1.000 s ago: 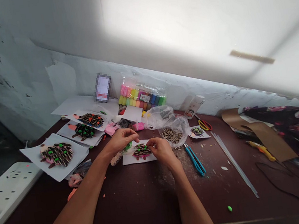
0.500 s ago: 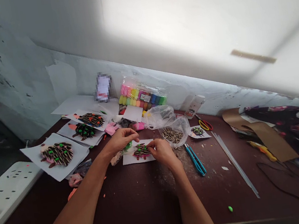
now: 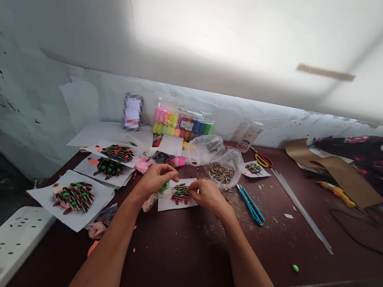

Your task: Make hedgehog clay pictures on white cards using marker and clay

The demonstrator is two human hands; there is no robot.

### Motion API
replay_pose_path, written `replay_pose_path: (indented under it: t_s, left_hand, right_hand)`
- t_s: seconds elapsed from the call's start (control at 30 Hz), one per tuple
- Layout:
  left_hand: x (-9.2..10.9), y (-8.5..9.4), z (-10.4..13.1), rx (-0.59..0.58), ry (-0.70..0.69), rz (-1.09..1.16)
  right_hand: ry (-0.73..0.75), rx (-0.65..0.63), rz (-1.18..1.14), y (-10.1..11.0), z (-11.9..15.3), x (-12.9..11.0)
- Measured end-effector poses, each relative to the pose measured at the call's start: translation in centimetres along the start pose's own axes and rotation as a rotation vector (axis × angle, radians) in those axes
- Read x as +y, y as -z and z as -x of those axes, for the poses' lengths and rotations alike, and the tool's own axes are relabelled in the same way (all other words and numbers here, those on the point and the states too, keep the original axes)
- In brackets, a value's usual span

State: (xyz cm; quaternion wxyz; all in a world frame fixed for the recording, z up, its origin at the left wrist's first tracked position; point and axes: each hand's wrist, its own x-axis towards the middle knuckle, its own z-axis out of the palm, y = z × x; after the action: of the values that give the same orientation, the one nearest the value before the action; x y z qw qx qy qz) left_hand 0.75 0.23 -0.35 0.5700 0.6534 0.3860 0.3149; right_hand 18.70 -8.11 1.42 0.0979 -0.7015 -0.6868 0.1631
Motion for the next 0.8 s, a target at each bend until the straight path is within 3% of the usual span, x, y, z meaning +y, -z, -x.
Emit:
replay_pose_path:
  t_s: [0.8]
  left_hand:
    - [0.25, -0.08, 0.17, -0.031, 0.017, -0.027]
  right_hand:
    - [0.041, -0.005, -0.035, -0.07, 0.13, 0.0]
